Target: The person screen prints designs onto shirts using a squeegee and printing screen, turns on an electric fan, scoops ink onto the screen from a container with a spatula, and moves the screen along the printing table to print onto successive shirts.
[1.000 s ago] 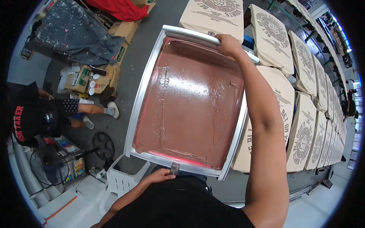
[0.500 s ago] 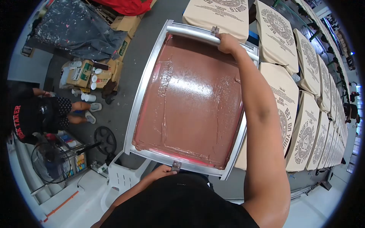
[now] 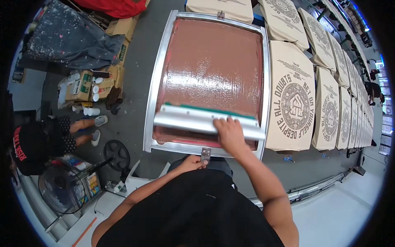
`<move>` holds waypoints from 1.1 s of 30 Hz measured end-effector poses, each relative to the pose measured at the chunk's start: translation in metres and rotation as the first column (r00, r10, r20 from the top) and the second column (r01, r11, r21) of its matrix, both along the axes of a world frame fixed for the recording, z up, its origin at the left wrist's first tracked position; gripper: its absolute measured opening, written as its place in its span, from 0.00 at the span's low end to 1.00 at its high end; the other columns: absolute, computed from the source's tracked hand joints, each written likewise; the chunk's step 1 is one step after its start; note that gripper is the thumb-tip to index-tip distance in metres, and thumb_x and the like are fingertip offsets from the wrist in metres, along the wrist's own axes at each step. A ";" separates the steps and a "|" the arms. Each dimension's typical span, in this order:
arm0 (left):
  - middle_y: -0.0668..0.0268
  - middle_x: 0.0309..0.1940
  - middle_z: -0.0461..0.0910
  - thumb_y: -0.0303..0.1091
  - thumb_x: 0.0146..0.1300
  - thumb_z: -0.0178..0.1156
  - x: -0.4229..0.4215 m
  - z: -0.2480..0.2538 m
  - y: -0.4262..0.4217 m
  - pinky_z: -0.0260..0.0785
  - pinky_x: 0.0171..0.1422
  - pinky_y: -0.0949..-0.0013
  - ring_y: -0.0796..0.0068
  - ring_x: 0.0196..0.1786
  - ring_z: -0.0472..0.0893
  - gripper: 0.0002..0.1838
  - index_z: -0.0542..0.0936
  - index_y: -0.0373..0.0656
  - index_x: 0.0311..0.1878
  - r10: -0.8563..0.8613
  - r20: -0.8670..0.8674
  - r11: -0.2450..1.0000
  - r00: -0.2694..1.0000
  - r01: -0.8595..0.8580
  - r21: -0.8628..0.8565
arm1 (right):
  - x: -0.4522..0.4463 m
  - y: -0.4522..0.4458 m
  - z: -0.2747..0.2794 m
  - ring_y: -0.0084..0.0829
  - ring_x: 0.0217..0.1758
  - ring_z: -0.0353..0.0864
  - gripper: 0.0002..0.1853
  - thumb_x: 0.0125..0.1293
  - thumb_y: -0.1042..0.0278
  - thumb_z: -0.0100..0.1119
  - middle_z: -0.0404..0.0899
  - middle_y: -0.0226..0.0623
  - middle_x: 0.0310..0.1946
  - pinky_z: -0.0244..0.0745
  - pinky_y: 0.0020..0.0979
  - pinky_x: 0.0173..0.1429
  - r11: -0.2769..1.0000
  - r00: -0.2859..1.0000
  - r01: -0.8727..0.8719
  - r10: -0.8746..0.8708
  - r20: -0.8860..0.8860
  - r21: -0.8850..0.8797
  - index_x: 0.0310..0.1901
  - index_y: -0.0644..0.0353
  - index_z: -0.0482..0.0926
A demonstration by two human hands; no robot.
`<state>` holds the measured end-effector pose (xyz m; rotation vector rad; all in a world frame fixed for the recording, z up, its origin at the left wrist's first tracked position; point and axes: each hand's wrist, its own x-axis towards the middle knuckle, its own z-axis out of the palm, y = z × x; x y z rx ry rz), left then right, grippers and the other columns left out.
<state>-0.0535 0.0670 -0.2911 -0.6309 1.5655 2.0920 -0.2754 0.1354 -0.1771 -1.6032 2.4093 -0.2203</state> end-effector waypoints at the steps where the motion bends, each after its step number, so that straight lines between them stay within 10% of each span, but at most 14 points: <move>1: 0.72 0.20 0.76 0.46 0.70 0.60 -0.001 0.001 -0.002 0.65 0.31 0.73 0.83 0.25 0.72 0.19 0.82 0.39 0.30 -0.022 -0.006 1.000 1.000 0.022 -0.006 | 0.015 0.006 0.007 0.42 0.46 0.75 0.24 0.45 0.77 0.61 0.78 0.37 0.40 0.67 0.41 0.51 0.999 1.000 0.012 -0.012 0.000 0.044 0.50 0.56 0.75; 8: 0.77 0.23 0.72 0.40 0.69 0.62 0.007 -0.013 -0.007 0.65 0.35 0.73 0.86 0.30 0.69 0.13 0.81 0.38 0.35 -0.029 -0.148 0.999 0.989 0.027 -0.017 | -0.051 -0.019 0.044 0.45 0.47 0.74 0.26 0.43 0.79 0.59 0.79 0.42 0.41 0.67 0.43 0.56 0.970 0.997 -0.002 -0.016 -0.071 -0.245 0.50 0.59 0.77; 12: 0.62 0.24 0.80 0.45 0.68 0.61 -0.002 -0.009 -0.018 0.69 0.38 0.67 0.80 0.31 0.75 0.19 0.83 0.35 0.36 -0.226 -0.027 0.969 0.974 0.222 -0.109 | -0.156 -0.080 0.034 0.45 0.48 0.75 0.26 0.44 0.78 0.58 0.79 0.41 0.43 0.67 0.44 0.54 0.971 0.980 0.028 -0.073 -0.185 -0.237 0.51 0.59 0.77; 17: 0.51 0.28 0.82 0.55 0.66 0.59 -0.020 0.039 -0.053 0.71 0.40 0.56 0.56 0.33 0.83 0.26 0.84 0.36 0.35 -0.409 0.231 0.859 0.883 0.458 -0.229 | -0.272 -0.166 -0.013 0.44 0.49 0.75 0.25 0.48 0.76 0.58 0.80 0.40 0.42 0.67 0.43 0.55 0.951 0.945 -0.051 -0.053 -0.323 -0.305 0.52 0.56 0.77; 19: 0.49 0.28 0.82 0.58 0.64 0.58 -0.052 0.082 -0.092 0.71 0.41 0.49 0.46 0.36 0.82 0.28 0.84 0.37 0.33 -0.660 0.210 0.599 0.722 0.674 -0.433 | -0.294 -0.185 -0.039 0.43 0.50 0.75 0.23 0.51 0.75 0.57 0.79 0.39 0.42 0.66 0.43 0.55 0.953 0.926 -0.072 -0.045 -0.374 -0.294 0.53 0.55 0.76; 23: 0.50 0.27 0.80 0.49 0.62 0.62 -0.155 0.143 -0.180 0.71 0.40 0.50 0.47 0.34 0.81 0.20 0.79 0.37 0.31 -0.353 -0.060 0.558 0.934 0.159 -0.814 | -0.298 -0.197 -0.075 0.44 0.51 0.75 0.23 0.51 0.74 0.59 0.78 0.40 0.42 0.67 0.44 0.55 0.952 0.943 -0.033 -0.071 -0.326 -0.303 0.52 0.54 0.75; 27: 0.49 0.43 0.79 0.43 0.59 0.63 -0.300 0.117 -0.288 0.67 0.58 0.48 0.48 0.51 0.77 0.17 0.79 0.40 0.44 -0.394 -0.376 -0.005 0.839 -0.410 -0.912 | -0.339 -0.208 -0.048 0.44 0.48 0.79 0.23 0.49 0.72 0.61 0.80 0.42 0.39 0.74 0.47 0.52 0.955 0.966 -0.027 -0.050 -0.253 -0.294 0.51 0.55 0.76; 30: 0.58 0.62 0.67 0.43 0.53 0.69 -0.381 0.111 -0.365 0.59 0.66 0.47 0.54 0.67 0.63 0.31 0.74 0.47 0.60 -0.331 -0.233 -0.241 0.914 -0.321 -0.916 | -0.374 -0.195 0.007 0.46 0.52 0.81 0.23 0.52 0.63 0.69 0.83 0.44 0.46 0.75 0.45 0.55 0.969 0.926 0.215 -0.241 -0.292 -0.119 0.52 0.54 0.79; 33: 0.58 0.59 0.74 0.36 0.54 0.64 -0.401 0.100 -0.396 0.62 0.63 0.48 0.54 0.65 0.69 0.26 0.76 0.48 0.59 -0.313 -0.167 -0.240 0.935 -0.248 -0.939 | -0.414 -0.153 -0.001 0.48 0.48 0.83 0.19 0.57 0.67 0.63 0.84 0.45 0.44 0.76 0.47 0.51 0.956 0.912 0.280 -0.293 -0.288 -0.085 0.52 0.54 0.79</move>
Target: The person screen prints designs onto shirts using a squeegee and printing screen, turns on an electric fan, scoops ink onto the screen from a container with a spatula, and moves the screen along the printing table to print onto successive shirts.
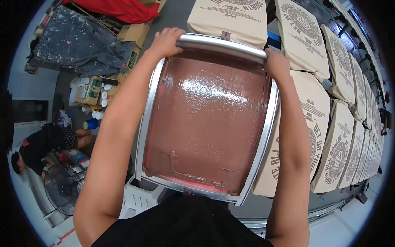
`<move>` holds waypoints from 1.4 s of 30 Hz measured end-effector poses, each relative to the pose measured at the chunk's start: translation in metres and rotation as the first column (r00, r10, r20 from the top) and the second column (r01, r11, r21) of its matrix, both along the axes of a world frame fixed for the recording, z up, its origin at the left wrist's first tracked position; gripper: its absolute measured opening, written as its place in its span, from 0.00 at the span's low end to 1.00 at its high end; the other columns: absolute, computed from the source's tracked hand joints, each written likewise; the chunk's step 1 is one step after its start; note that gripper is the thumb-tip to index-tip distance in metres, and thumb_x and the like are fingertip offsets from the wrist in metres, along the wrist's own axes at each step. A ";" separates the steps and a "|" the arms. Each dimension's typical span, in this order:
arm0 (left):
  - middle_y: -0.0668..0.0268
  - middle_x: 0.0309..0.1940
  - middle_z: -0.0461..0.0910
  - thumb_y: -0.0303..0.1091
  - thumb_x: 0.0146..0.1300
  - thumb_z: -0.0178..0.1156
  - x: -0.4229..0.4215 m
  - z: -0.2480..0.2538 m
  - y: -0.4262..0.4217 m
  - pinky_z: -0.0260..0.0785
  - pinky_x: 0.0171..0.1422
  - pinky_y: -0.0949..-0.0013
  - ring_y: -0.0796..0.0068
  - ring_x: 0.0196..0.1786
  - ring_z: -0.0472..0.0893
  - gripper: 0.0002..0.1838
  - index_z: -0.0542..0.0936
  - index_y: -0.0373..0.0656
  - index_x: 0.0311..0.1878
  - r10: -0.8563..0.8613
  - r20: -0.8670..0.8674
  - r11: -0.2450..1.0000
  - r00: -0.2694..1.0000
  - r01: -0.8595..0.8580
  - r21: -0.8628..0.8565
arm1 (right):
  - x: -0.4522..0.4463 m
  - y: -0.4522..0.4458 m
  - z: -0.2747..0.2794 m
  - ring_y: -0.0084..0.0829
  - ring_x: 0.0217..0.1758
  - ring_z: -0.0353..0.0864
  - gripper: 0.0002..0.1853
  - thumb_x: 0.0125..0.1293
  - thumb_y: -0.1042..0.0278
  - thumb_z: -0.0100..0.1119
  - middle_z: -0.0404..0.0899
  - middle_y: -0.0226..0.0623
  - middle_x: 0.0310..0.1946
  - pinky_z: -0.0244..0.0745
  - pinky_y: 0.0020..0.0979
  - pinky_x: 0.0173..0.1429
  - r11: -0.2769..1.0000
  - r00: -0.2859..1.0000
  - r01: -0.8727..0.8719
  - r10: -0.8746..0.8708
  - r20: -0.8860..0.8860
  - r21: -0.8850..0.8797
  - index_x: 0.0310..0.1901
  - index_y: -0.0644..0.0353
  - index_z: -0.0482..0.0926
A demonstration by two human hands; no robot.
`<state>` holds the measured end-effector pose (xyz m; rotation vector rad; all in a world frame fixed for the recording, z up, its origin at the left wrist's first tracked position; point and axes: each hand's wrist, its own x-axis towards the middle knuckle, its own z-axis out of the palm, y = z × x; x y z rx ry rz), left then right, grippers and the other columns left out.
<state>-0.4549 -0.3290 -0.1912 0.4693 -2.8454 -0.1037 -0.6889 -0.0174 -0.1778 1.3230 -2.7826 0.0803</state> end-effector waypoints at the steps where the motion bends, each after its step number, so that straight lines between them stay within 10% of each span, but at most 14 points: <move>1: 0.57 0.57 0.76 0.33 0.54 0.63 -0.001 0.001 -0.002 0.64 0.62 0.49 0.54 0.63 0.71 0.24 0.77 0.48 0.58 0.008 0.136 0.998 0.991 -0.016 0.058 | -0.002 0.013 -0.009 0.48 0.47 0.83 0.18 0.57 0.68 0.61 0.84 0.46 0.43 0.76 0.47 0.50 0.999 0.999 -0.007 0.008 0.032 -0.031 0.52 0.55 0.78; 3: 0.55 0.55 0.78 0.25 0.53 0.58 0.013 0.008 0.019 0.69 0.60 0.51 0.51 0.62 0.74 0.21 0.78 0.45 0.53 0.009 0.343 0.988 0.939 -0.061 0.140 | 0.011 0.038 -0.042 0.46 0.47 0.82 0.17 0.59 0.71 0.56 0.82 0.45 0.45 0.75 0.47 0.50 0.988 0.988 -0.146 0.143 -0.052 -0.047 0.51 0.56 0.76; 7: 0.51 0.55 0.72 0.22 0.47 0.61 0.108 -0.051 0.077 0.66 0.62 0.54 0.49 0.60 0.71 0.25 0.77 0.41 0.53 -0.096 0.133 0.995 0.986 0.093 0.032 | 0.114 0.086 -0.065 0.43 0.54 0.74 0.11 0.62 0.74 0.49 0.75 0.40 0.44 0.70 0.45 0.51 0.983 0.990 -0.124 0.131 -0.046 0.134 0.46 0.57 0.73; 13: 0.57 0.41 0.77 0.24 0.41 0.65 0.239 0.007 0.135 0.71 0.53 0.55 0.52 0.48 0.75 0.22 0.79 0.40 0.45 -0.227 0.039 0.941 0.973 0.209 0.265 | 0.230 0.173 0.007 0.48 0.45 0.75 0.17 0.44 0.80 0.56 0.75 0.45 0.35 0.68 0.46 0.49 0.980 0.963 -0.181 0.194 0.186 -0.086 0.40 0.60 0.75; 24: 0.60 0.37 0.78 0.24 0.38 0.66 0.389 0.056 0.240 0.72 0.48 0.57 0.55 0.44 0.76 0.19 0.80 0.41 0.39 -0.192 0.136 0.895 0.972 0.117 0.430 | 0.391 0.271 0.065 0.48 0.43 0.76 0.23 0.42 0.81 0.55 0.80 0.44 0.35 0.70 0.45 0.52 0.994 0.898 -0.108 0.107 0.427 -0.021 0.46 0.61 0.78; 42: 0.60 0.37 0.78 0.25 0.37 0.68 0.403 0.026 0.261 0.72 0.48 0.59 0.56 0.43 0.77 0.20 0.79 0.41 0.39 -0.156 0.166 0.922 0.974 0.084 0.378 | 0.406 0.281 0.028 0.44 0.44 0.77 0.22 0.40 0.80 0.56 0.80 0.42 0.36 0.68 0.42 0.54 0.996 0.889 -0.079 0.050 0.454 0.046 0.43 0.58 0.79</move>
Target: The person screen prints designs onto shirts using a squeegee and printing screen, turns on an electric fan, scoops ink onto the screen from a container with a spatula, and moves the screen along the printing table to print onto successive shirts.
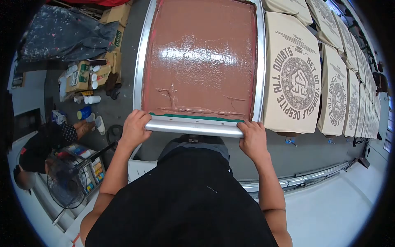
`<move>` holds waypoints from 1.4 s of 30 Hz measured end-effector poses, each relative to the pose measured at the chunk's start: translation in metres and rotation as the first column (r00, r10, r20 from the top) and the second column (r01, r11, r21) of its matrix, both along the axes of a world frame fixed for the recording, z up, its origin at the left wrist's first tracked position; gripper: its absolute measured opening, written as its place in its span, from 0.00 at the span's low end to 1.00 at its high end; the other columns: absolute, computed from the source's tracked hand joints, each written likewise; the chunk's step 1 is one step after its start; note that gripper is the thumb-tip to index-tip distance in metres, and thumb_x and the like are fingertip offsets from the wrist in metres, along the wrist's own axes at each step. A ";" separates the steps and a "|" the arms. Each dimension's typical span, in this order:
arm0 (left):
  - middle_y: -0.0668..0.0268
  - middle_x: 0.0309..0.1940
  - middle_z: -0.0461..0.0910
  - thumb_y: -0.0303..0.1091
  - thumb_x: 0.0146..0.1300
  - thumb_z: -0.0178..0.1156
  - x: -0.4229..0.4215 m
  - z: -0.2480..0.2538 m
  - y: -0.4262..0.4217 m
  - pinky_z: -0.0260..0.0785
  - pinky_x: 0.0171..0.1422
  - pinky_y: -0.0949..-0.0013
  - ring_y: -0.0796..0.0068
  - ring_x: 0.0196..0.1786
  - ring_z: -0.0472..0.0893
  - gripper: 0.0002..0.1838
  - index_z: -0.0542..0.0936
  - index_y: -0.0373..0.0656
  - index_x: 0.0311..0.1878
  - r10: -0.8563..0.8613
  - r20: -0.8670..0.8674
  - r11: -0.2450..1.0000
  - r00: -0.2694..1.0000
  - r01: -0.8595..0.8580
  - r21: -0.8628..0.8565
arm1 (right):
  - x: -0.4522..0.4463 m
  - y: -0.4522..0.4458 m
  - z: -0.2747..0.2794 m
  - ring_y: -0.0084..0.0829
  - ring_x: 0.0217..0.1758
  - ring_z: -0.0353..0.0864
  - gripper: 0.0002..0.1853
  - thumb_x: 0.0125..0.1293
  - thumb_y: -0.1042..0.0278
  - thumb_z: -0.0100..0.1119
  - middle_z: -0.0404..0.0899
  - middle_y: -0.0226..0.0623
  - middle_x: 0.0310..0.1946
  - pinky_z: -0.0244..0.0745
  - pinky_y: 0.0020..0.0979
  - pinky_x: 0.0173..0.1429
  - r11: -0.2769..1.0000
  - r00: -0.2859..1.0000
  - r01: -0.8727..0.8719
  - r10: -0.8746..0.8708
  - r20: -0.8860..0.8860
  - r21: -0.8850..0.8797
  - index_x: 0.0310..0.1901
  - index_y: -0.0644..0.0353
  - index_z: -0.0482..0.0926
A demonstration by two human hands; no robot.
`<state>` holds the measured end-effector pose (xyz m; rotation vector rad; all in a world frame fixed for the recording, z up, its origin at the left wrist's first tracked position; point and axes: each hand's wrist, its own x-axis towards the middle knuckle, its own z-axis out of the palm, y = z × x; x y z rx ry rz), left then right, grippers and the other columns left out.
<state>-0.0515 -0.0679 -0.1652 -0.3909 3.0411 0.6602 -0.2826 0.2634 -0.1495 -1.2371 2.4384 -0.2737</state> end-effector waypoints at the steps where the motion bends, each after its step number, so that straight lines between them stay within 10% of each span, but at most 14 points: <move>1: 0.60 0.37 0.78 0.25 0.37 0.68 -0.002 -0.001 -0.002 0.72 0.48 0.59 0.56 0.43 0.77 0.20 0.79 0.41 0.39 -0.003 -0.003 1.000 1.000 0.003 0.002 | -0.004 -0.002 0.000 0.44 0.44 0.77 0.22 0.40 0.80 0.56 0.80 0.42 0.36 0.68 0.42 0.54 1.000 1.000 0.003 -0.003 -0.003 0.002 0.43 0.58 0.79; 11: 0.54 0.41 0.81 0.22 0.36 0.64 0.014 -0.029 0.014 0.73 0.54 0.56 0.51 0.48 0.80 0.19 0.81 0.39 0.38 0.083 -0.092 0.996 0.992 -0.080 0.036 | 0.001 0.000 -0.025 0.42 0.50 0.79 0.24 0.36 0.76 0.64 0.82 0.36 0.40 0.65 0.48 0.68 1.000 0.998 0.013 -0.014 -0.068 -0.010 0.42 0.55 0.80; 23: 0.58 0.35 0.84 0.24 0.46 0.61 -0.261 -0.060 -0.176 0.75 0.49 0.54 0.53 0.42 0.82 0.12 0.83 0.43 0.36 0.047 -0.254 0.983 0.966 -0.089 -0.158 | -0.256 -0.169 -0.063 0.47 0.43 0.80 0.24 0.40 0.79 0.59 0.82 0.43 0.34 0.72 0.45 0.61 0.990 0.939 0.009 -0.056 -0.338 -0.139 0.44 0.54 0.82; 33: 0.56 0.36 0.86 0.53 0.48 0.74 -0.404 -0.036 -0.274 0.76 0.50 0.54 0.52 0.43 0.84 0.22 0.86 0.52 0.44 0.076 0.029 0.985 0.997 -0.071 -0.160 | -0.419 -0.267 -0.049 0.51 0.50 0.82 0.25 0.49 0.70 0.61 0.84 0.51 0.44 0.76 0.43 0.57 0.998 0.953 -0.029 0.044 -0.300 0.054 0.54 0.53 0.82; 39: 0.52 0.34 0.84 0.39 0.48 0.72 -0.288 -0.009 -0.227 0.74 0.45 0.55 0.49 0.39 0.83 0.17 0.86 0.46 0.44 -0.074 -0.118 0.992 0.990 0.060 -0.114 | -0.297 -0.187 -0.004 0.53 0.45 0.82 0.23 0.52 0.75 0.58 0.82 0.55 0.37 0.77 0.46 0.50 0.998 0.970 0.013 0.002 -0.244 0.062 0.53 0.54 0.83; 42: 0.53 0.35 0.82 0.31 0.43 0.72 -0.150 0.016 -0.124 0.74 0.49 0.54 0.49 0.41 0.81 0.17 0.87 0.45 0.41 0.060 0.144 0.998 0.988 -0.063 0.016 | -0.149 -0.103 0.025 0.52 0.42 0.78 0.23 0.47 0.82 0.57 0.78 0.49 0.32 0.74 0.46 0.48 0.997 0.997 0.045 -0.041 -0.067 0.058 0.49 0.58 0.83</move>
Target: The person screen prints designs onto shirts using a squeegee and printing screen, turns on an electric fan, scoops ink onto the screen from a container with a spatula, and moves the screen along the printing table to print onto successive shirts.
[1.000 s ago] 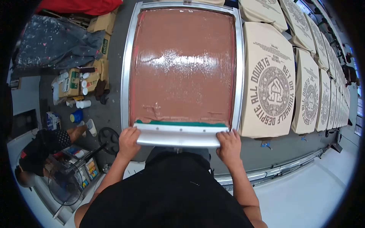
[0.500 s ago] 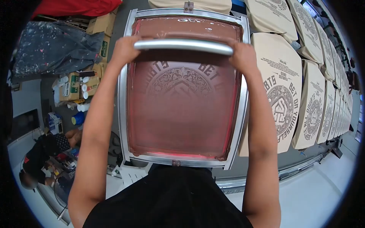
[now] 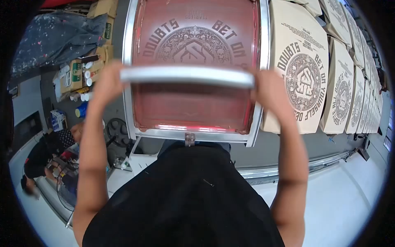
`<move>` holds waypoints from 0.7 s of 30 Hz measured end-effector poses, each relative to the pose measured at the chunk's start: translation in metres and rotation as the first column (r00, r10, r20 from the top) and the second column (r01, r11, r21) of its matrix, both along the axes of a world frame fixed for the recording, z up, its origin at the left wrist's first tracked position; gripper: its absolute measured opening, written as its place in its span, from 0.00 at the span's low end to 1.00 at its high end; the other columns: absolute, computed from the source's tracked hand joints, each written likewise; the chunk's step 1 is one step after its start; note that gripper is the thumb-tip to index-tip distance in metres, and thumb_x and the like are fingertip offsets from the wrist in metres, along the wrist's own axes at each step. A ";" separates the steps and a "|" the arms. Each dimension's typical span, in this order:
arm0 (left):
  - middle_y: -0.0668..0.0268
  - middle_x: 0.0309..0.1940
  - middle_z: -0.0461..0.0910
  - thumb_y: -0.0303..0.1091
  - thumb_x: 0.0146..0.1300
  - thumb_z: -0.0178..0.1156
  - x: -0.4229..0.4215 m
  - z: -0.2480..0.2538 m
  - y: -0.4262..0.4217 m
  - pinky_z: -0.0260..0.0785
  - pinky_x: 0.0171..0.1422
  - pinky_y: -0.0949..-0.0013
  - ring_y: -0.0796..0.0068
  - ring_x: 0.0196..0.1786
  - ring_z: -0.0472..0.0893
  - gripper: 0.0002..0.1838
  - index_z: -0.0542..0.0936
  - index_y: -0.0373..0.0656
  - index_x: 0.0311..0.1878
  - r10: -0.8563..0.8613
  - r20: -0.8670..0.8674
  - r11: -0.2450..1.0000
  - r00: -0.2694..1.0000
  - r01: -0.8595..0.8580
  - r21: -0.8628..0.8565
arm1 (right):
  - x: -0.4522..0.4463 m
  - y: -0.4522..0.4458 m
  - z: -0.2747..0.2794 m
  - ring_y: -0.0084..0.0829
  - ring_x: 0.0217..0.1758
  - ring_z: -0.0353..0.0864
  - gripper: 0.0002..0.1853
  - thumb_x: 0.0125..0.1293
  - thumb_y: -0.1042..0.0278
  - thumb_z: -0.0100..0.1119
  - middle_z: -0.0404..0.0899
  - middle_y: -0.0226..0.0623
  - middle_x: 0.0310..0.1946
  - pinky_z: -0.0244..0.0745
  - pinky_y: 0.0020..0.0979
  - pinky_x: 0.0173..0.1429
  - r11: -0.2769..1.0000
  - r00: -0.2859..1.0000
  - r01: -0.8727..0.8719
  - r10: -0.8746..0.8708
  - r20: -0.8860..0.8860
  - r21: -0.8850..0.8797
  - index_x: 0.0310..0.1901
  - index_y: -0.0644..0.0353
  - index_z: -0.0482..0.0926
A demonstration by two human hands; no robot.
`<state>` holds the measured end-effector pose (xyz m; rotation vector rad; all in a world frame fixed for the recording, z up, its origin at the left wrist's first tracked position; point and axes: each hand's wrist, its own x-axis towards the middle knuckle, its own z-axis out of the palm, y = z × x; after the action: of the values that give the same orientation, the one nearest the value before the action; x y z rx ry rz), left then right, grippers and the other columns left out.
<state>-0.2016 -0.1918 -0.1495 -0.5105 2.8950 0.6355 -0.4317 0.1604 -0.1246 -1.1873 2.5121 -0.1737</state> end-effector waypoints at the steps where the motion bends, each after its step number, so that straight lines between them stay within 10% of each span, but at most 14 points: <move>1: 0.54 0.34 0.82 0.28 0.41 0.70 0.040 -0.002 0.027 0.74 0.49 0.54 0.49 0.42 0.80 0.16 0.85 0.43 0.39 -0.009 -0.041 0.998 0.999 0.012 0.064 | 0.029 0.029 -0.007 0.51 0.42 0.76 0.25 0.44 0.83 0.56 0.77 0.48 0.32 0.73 0.46 0.48 0.999 0.992 -0.029 0.034 0.124 -0.041 0.49 0.59 0.82; 15: 0.55 0.40 0.82 0.23 0.34 0.65 0.183 -0.056 0.136 0.73 0.53 0.54 0.52 0.46 0.81 0.21 0.82 0.40 0.39 0.012 -0.238 1.000 0.971 -0.018 -0.025 | 0.163 0.109 -0.052 0.44 0.48 0.79 0.27 0.31 0.78 0.64 0.82 0.37 0.39 0.65 0.52 0.70 0.996 0.999 -0.010 0.014 0.036 -0.088 0.42 0.55 0.80; 21: 0.54 0.43 0.83 0.22 0.39 0.63 0.036 -0.073 0.039 0.73 0.56 0.53 0.50 0.49 0.80 0.19 0.82 0.38 0.40 -0.014 -0.312 0.996 0.950 -0.013 -0.085 | 0.031 0.025 -0.076 0.47 0.47 0.78 0.25 0.36 0.80 0.63 0.82 0.41 0.40 0.69 0.49 0.66 0.971 0.988 -0.051 0.014 -0.156 -0.235 0.44 0.57 0.81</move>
<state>-0.1657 -0.1533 -0.2224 -0.4563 3.2325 0.6461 -0.4005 0.1850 -0.2005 -1.3814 2.6608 -0.4005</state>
